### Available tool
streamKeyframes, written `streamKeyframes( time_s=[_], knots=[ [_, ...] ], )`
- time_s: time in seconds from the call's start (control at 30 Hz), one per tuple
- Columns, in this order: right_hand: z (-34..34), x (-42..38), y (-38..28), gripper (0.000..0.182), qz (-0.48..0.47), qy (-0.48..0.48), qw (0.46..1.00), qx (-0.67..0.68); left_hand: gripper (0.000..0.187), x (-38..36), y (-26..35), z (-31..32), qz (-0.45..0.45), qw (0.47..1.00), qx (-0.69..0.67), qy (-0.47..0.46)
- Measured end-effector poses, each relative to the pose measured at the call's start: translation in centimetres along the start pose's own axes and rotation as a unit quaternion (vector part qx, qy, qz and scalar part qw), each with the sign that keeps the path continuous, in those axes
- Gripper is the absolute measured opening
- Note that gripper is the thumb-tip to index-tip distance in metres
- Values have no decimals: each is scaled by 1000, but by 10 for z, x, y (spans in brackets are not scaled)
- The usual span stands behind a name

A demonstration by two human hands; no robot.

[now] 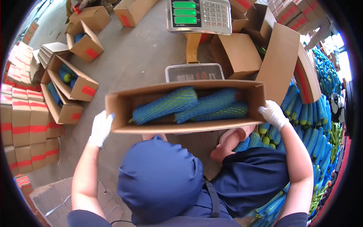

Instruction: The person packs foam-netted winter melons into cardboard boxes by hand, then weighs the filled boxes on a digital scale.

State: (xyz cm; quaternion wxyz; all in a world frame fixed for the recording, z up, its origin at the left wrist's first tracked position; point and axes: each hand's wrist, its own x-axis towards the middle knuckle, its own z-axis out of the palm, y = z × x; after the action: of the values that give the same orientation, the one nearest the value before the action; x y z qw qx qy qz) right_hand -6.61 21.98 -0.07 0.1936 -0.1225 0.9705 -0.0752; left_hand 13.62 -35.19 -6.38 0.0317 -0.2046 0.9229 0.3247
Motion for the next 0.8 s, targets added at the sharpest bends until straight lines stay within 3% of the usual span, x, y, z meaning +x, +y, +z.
streamKeyframes(
  time_s=[0.1,0.17,0.3,0.37,0.43,0.5,0.53,0.63,0.67,0.7,0.73,0.77,0.8],
  knots=[
    [-6,32,-92,26,-105,28,993,-44,24,-82,-91,-10,-137,986,-71,64],
    [-1,58,-162,23,-187,52,979,-55,23,-148,-112,-20,-218,962,-99,129],
    [21,97,-287,19,-296,108,947,-57,18,-266,-167,8,-335,870,-144,330],
    [34,109,-326,19,-343,105,932,-50,20,-298,-184,21,-393,868,-139,269],
    [59,127,-346,22,-349,181,911,127,24,-297,-192,41,-340,920,1,193],
    [42,107,-348,30,-346,88,931,75,26,-280,-180,50,-342,916,52,201],
    [36,101,-338,33,-357,60,931,53,25,-280,-200,49,-377,903,-62,197],
    [7,73,-287,35,-388,-14,921,32,33,-263,-163,27,-357,921,-27,152],
    [4,66,-259,35,-387,-6,922,0,49,-279,-215,56,-347,915,28,204],
    [-1,61,-228,35,-370,-23,928,-17,49,-272,-218,56,-347,915,29,202],
    [-15,47,-210,36,-315,-62,947,-15,55,-259,-220,57,-384,875,-149,255],
    [-26,33,-194,36,-256,-86,963,-11,61,-251,-218,60,-410,801,-321,295],
    [-31,19,-175,37,-247,-63,967,-24,61,-250,-199,53,-410,804,-322,287]
  ],
)
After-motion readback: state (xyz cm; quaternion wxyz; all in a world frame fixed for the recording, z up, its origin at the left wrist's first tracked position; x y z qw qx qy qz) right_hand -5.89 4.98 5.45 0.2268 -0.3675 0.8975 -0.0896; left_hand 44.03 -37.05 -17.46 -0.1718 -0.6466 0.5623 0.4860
